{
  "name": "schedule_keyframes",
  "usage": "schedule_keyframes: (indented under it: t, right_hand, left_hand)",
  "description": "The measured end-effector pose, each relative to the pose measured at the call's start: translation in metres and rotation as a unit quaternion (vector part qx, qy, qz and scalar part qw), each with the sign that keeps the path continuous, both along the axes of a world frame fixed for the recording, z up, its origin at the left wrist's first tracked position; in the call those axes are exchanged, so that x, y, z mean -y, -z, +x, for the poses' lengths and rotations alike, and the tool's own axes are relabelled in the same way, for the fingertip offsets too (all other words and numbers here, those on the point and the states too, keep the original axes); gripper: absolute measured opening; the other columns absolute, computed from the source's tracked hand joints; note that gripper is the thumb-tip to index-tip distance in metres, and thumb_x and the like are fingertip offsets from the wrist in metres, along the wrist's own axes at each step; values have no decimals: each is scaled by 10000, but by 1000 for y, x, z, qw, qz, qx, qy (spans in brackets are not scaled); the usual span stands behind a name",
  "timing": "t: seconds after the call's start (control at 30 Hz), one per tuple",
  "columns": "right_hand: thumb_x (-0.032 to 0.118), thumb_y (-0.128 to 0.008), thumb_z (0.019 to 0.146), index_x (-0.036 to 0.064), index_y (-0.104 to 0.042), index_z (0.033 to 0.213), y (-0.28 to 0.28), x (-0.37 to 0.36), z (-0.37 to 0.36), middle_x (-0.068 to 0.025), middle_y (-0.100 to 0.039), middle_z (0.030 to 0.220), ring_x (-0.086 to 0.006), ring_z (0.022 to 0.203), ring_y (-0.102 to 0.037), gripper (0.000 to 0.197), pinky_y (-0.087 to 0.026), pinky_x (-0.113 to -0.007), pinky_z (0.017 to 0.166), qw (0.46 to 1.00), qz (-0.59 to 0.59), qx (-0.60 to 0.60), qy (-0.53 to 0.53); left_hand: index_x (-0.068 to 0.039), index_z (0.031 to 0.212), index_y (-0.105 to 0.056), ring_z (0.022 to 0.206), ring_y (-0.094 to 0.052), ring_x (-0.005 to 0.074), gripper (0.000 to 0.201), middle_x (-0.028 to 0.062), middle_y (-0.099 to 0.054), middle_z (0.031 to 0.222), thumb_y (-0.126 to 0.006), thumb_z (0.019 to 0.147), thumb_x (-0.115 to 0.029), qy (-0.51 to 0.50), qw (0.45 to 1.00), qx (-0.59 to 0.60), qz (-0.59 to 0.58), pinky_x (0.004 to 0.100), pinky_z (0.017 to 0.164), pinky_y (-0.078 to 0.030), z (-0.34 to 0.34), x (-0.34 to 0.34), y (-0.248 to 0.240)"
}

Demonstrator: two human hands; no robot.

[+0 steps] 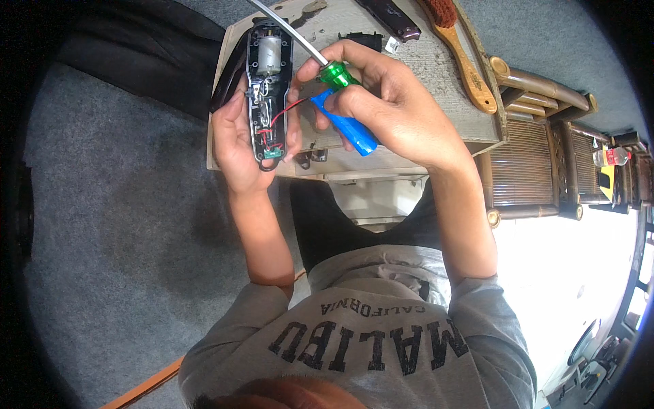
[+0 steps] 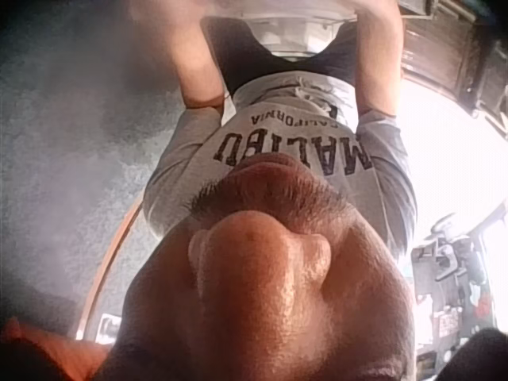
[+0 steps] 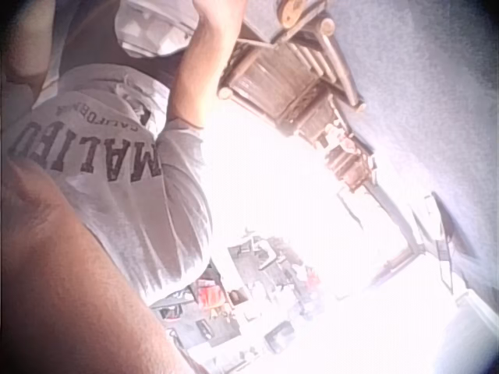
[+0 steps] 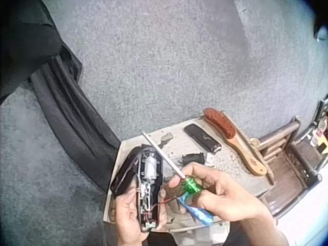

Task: The person disassembles the housing of a pair of hair clippers using a screwdriver and then moves the internal battery and motor components to adjust the wiring.

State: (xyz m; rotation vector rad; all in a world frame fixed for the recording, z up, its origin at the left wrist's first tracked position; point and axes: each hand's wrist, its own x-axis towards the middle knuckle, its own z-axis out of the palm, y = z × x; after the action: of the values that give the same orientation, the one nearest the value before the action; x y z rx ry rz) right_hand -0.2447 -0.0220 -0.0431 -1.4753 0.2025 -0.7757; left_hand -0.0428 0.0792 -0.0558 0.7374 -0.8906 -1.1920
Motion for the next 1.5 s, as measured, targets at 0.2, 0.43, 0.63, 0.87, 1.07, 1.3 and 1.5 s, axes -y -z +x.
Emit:
schedule_keyframes:
  t: [0.2, 0.43, 0.63, 0.87, 1.07, 1.3, 1.5]
  right_hand:
    - [162, -575, 959, -3, -654, 1285, 1, 1, -1, -89, -721, 1022, -129, 893, -720, 374, -568, -236, 709, 1000, 2, 2, -4]
    - [117, -533, 830, -20, -612, 1296, -2, -4, 5, -118, -680, 882, -128, 745, -650, 492, -535, -252, 570, 999, 9, -12, 38]
    - [126, -541, 832, -20, -611, 1297, -3, -4, 5, -117, -681, 884, -126, 743, -649, 492, -531, -251, 570, 999, 3, -21, 40]
    - [192, -606, 965, 11, -646, 1296, 1, 0, 0, -92, -727, 964, -105, 840, -700, 380, -554, -229, 671, 1000, 3, -6, -4]
    - [181, -651, 980, 29, -644, 1297, 1, 0, 1, -77, -736, 941, -81, 736, -668, 352, -536, -219, 620, 1000, 13, -22, 17]
    - [178, -691, 1003, 35, -647, 1303, 4, -1, 5, -74, -760, 981, -72, 710, -656, 335, -535, -215, 609, 999, -9, -8, 47]
    - [232, -771, 988, 51, -662, 1279, 4, -3, 8, -47, -779, 972, -37, 650, -615, 360, -465, -193, 513, 997, -4, 11, 72]
  left_hand:
    - [-15, 1488, -454, 649, -605, 177, 542, 177, -674, 1113, -335, 1119, -394, -20, 999, 48, -1, 296, 460, -450, -3, 0, -5]
    - [-56, 1488, -442, 627, -604, 158, 551, 159, -657, 1059, -350, 1155, -486, -55, 995, 72, -34, 290, 458, -451, -10, 1, -9]
    - [-75, 1450, -457, 587, -601, 157, 557, 137, -661, 1022, -333, 1151, -529, -80, 995, 41, -39, 290, 433, -445, -11, 1, -7]
    - [-93, 1414, -468, 573, -602, 154, 548, 134, -648, 1007, -326, 1147, -550, -68, 995, 63, -36, 286, 398, -438, -8, 4, -5]
    - [-77, 1407, -460, 578, -605, 149, 546, 132, -639, 1002, -318, 1152, -537, -64, 995, 63, -45, 283, 401, -454, -9, 5, -6]
    - [-75, 1391, -466, 584, -609, 142, 536, 134, -643, 1006, -296, 1158, -528, -58, 996, 57, -30, 279, 400, -460, -9, 4, -6]
    - [-72, 1370, -471, 500, -589, 128, 553, 102, -652, 905, -278, 1157, -544, -91, 993, 77, -6, 268, 382, -465, -13, 5, -9]
